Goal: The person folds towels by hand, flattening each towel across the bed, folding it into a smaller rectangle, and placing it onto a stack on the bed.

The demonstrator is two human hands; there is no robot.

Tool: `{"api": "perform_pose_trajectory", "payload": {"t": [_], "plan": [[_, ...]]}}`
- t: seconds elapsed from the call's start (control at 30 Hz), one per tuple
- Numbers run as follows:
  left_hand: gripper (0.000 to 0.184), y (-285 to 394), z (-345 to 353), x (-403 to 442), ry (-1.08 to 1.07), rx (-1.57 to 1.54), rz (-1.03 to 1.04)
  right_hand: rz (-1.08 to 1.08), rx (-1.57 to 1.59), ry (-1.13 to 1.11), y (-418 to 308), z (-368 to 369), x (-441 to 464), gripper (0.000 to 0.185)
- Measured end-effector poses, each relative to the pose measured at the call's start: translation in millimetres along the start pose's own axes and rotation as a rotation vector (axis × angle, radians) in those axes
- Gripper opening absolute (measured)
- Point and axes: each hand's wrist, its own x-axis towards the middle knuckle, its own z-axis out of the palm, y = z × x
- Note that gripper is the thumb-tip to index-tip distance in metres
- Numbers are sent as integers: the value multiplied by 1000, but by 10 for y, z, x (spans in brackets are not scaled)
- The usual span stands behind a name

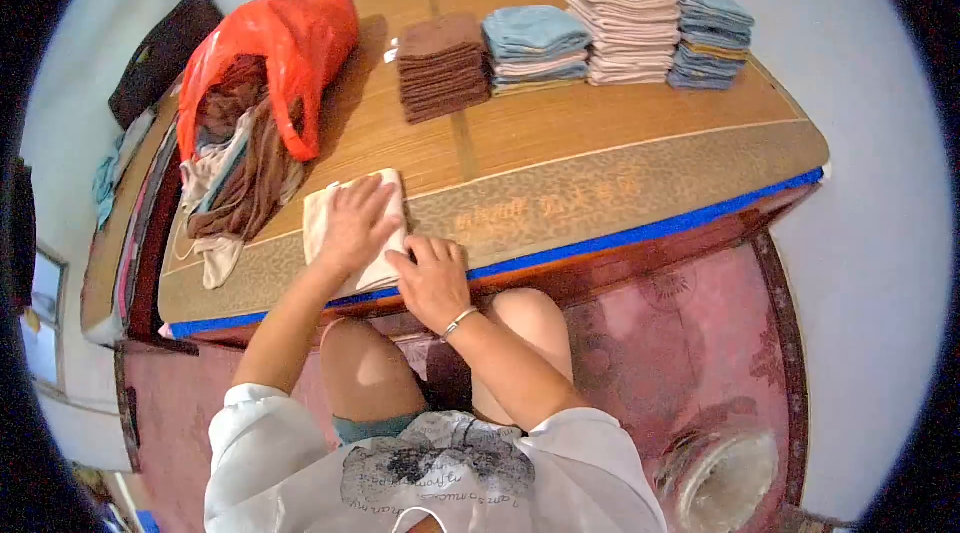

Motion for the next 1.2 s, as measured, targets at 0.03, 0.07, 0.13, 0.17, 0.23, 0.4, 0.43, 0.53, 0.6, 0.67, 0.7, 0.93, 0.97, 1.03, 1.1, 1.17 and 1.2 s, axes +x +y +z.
{"api": "perform_pose_trajectory", "payload": {"t": [0.03,0.07,0.13,0.17,0.23,0.4,0.43,0.53,0.6,0.67,0.7,0.93,0.97,1.03,1.1,1.17,1.2], "plan": [[49,-10,27,-19,6,10,-17,-16,12,-5,-8,23,0,26],[54,-28,45,-20,-36,-8,-42,-42,-18,21,-3,61,-7,27],[59,-39,68,-6,-63,-20,-88,-92,-37,41,-1,103,-24,28],[60,-26,79,5,-89,-15,-96,-106,-27,-21,4,102,-40,29],[62,-38,98,5,-106,-11,-102,-149,-24,-111,73,169,-43,30],[65,-243,13,-121,-71,10,-133,-206,6,-165,48,61,-36,24],[66,-294,-66,-142,-97,20,-181,-168,17,-193,47,11,-43,23],[66,-570,-17,-257,6,34,-347,-156,63,-200,63,-17,-81,28],[68,-681,0,-366,155,13,-378,-173,58,-187,147,32,-125,31],[74,-645,-133,-503,179,-95,-614,53,62,-56,175,73,-142,34],[74,-633,-150,-572,190,-97,-608,110,83,-12,199,84,-119,40],[61,-531,-147,-803,228,-92,-507,67,-137,-93,46,257,-23,45],[54,-510,-202,-799,152,-201,-531,47,-130,-90,28,249,-10,41],[38,-457,-207,-771,158,-392,-499,169,61,-105,71,233,-28,38],[38,-335,-254,-783,203,-539,-456,338,339,-150,94,131,-36,29],[37,-134,132,-729,359,-1213,-558,578,869,11,9,-92,-26,31],[37,-30,129,-698,353,-1223,-553,803,1419,177,-8,-160,-42,33]]}}
